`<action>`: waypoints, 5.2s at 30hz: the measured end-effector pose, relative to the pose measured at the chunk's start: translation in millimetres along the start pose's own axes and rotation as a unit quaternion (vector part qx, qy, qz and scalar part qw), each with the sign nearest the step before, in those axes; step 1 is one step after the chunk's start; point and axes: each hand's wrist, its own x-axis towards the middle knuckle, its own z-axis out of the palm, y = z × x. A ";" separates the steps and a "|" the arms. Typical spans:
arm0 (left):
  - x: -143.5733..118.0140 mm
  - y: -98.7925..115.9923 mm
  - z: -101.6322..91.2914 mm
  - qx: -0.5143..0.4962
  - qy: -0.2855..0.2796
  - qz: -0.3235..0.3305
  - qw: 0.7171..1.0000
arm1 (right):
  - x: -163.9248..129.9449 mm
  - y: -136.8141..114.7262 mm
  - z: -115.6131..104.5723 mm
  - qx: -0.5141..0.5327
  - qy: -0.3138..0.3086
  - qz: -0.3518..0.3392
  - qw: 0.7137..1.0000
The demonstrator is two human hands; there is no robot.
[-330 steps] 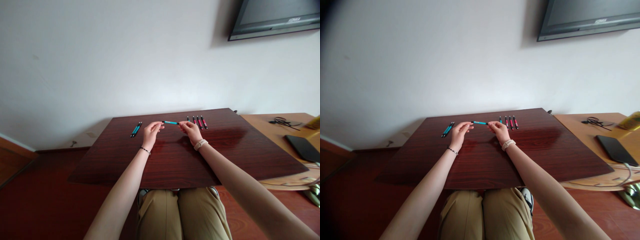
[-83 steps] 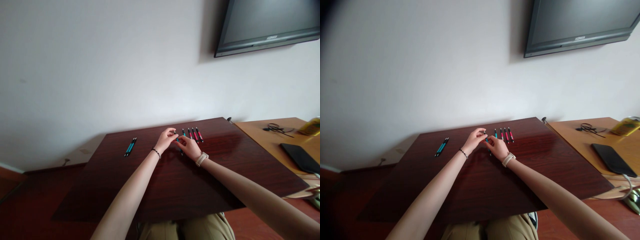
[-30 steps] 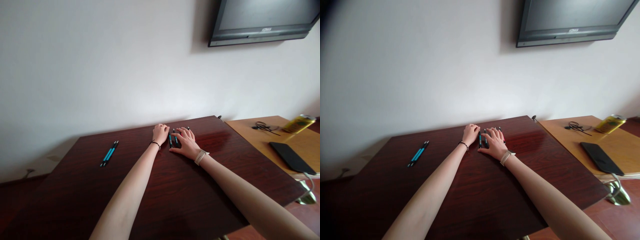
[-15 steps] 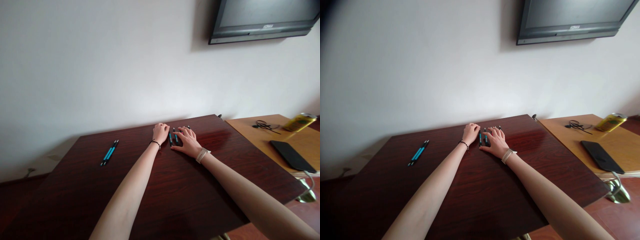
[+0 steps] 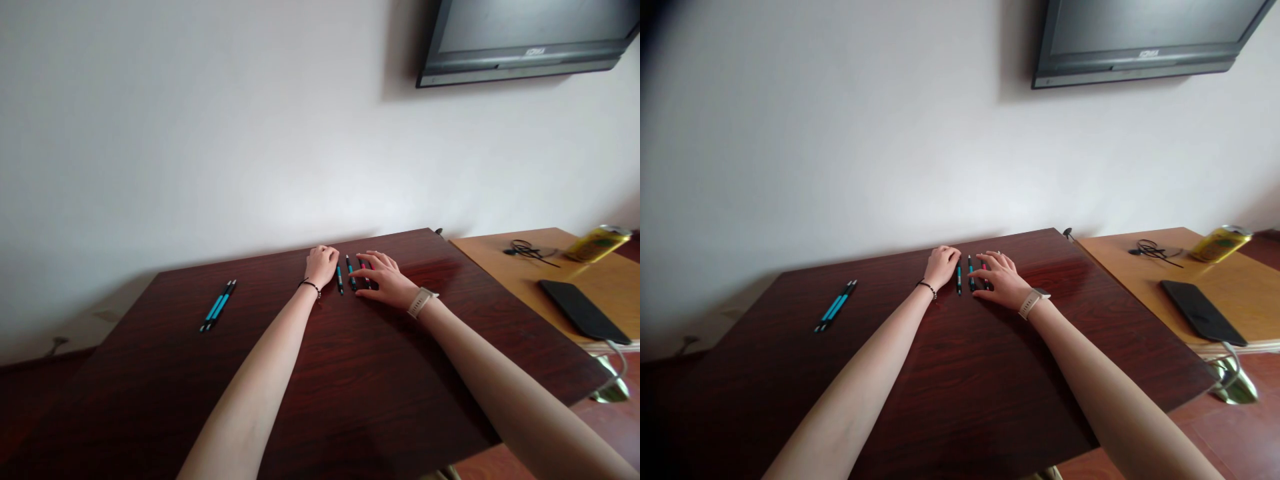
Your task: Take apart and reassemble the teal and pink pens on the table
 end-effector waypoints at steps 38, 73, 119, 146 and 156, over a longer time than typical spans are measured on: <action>-118.4 -115.3 -162.9 0.243 0.129 -0.139 0.951 | 12.9 -28.4 25.0 0.041 0.096 -0.095 0.990; -199.9 -46.1 -178.8 0.118 -0.020 0.086 0.989 | 8.7 -116.4 37.2 0.365 0.053 0.015 0.929; -168.6 -53.4 -124.2 -0.378 0.077 -0.089 0.918 | 30.3 -139.9 50.5 0.638 0.137 0.156 0.741; -166.3 -55.7 -121.0 -0.466 0.050 -0.105 0.877 | 27.5 -141.8 47.4 0.674 0.114 0.152 0.714; -168.5 -43.0 -126.1 -0.480 0.009 -0.067 0.875 | 28.8 -142.9 51.1 0.678 0.098 0.129 0.717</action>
